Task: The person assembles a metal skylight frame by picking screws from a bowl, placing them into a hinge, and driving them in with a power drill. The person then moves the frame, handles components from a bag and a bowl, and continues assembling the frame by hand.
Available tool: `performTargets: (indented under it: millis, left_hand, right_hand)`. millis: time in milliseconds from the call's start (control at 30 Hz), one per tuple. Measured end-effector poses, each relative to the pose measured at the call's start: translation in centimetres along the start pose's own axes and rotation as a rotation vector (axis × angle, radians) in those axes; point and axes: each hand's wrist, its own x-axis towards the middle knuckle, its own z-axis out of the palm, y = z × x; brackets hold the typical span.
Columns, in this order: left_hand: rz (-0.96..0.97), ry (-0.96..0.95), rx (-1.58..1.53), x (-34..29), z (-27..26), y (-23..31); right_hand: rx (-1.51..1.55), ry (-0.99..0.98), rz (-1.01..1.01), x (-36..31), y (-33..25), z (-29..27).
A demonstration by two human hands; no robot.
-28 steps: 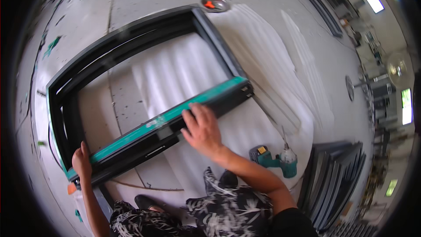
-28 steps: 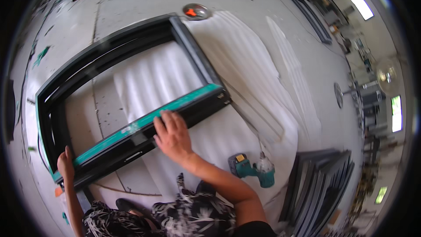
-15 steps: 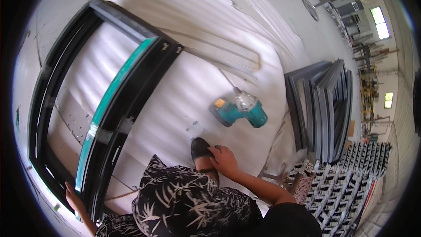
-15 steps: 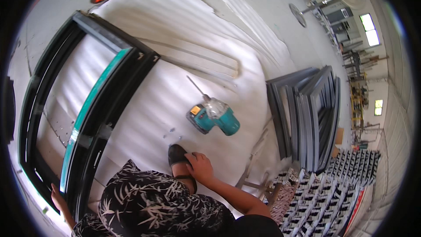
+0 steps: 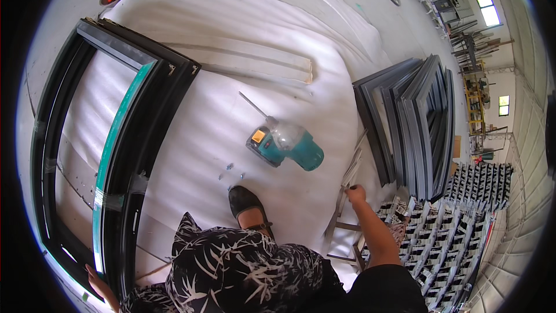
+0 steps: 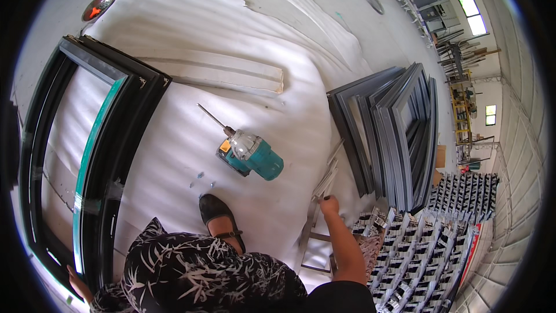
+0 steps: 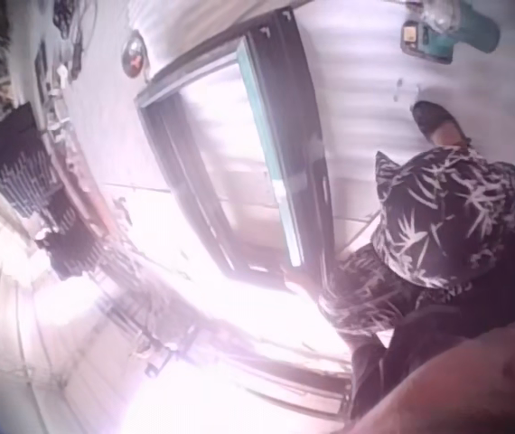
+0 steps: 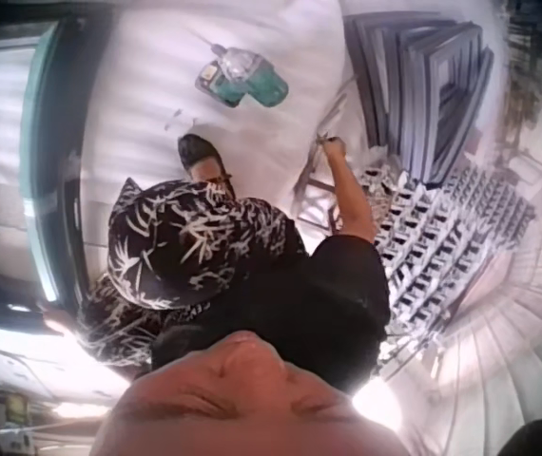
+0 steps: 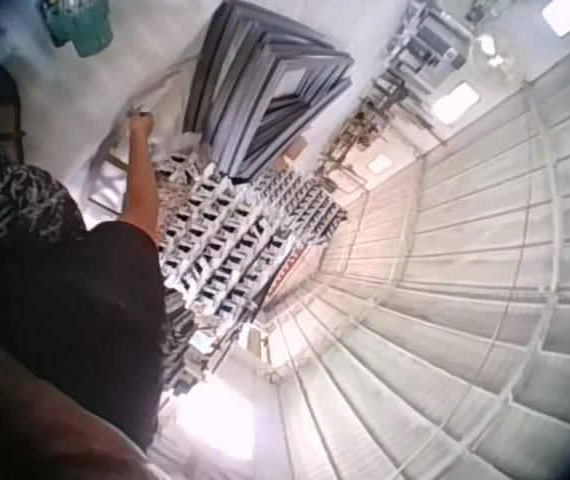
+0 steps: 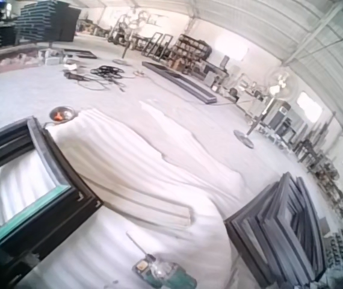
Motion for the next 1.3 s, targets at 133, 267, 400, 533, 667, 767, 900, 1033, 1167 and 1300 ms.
performTargets:
  millis: [133,267,400,533,667,767,900,1033,1167,1300]
  left_hand:
    - [-0.093,-0.054,-0.05,-0.2,-0.7,2.9]
    - [-0.058,-0.063,0.011,-0.5,-0.5,2.1]
    - [-0.265,0.037,-0.196,1.0,-0.5,-1.5]
    - [0.087,-0.002,0.087,3.0,-1.5,-6.4]
    - [-0.211,-0.032,-0.234,1.9,0.3,-3.4]
    - [-0.229,-0.014,-0.182,1.6,0.1,-1.6]
    - [-0.231,0.005,-0.142,1.0,-0.8,-0.4]
    - [-0.226,-0.001,-0.136,1.4,0.1,0.7]
    - [-0.228,0.012,-0.114,1.2,-0.6,0.9]
    - [-0.237,0.018,-0.104,1.0,-0.8,1.0]
  right_hand:
    - [0.018,-0.024,-0.07,0.9,3.4,2.9]
    - [-0.177,0.155,-0.145,-0.1,3.4,1.1]
    - [0.626,0.145,0.085,2.9,4.2,-0.6]
    - [0.525,0.107,0.078,10.7,3.1,1.7]
    - [0.386,0.117,0.203,9.5,-2.6,2.1]
    - [0.685,-0.098,0.232,9.7,-1.4,-0.3]
    - [0.835,-0.098,0.25,10.4,1.2,-1.5]
    - [0.739,0.045,0.162,13.4,5.5,-0.6]
    - [0.739,0.137,0.285,12.1,3.6,0.7]
    - [0.7,0.072,0.336,10.0,0.7,-0.2]
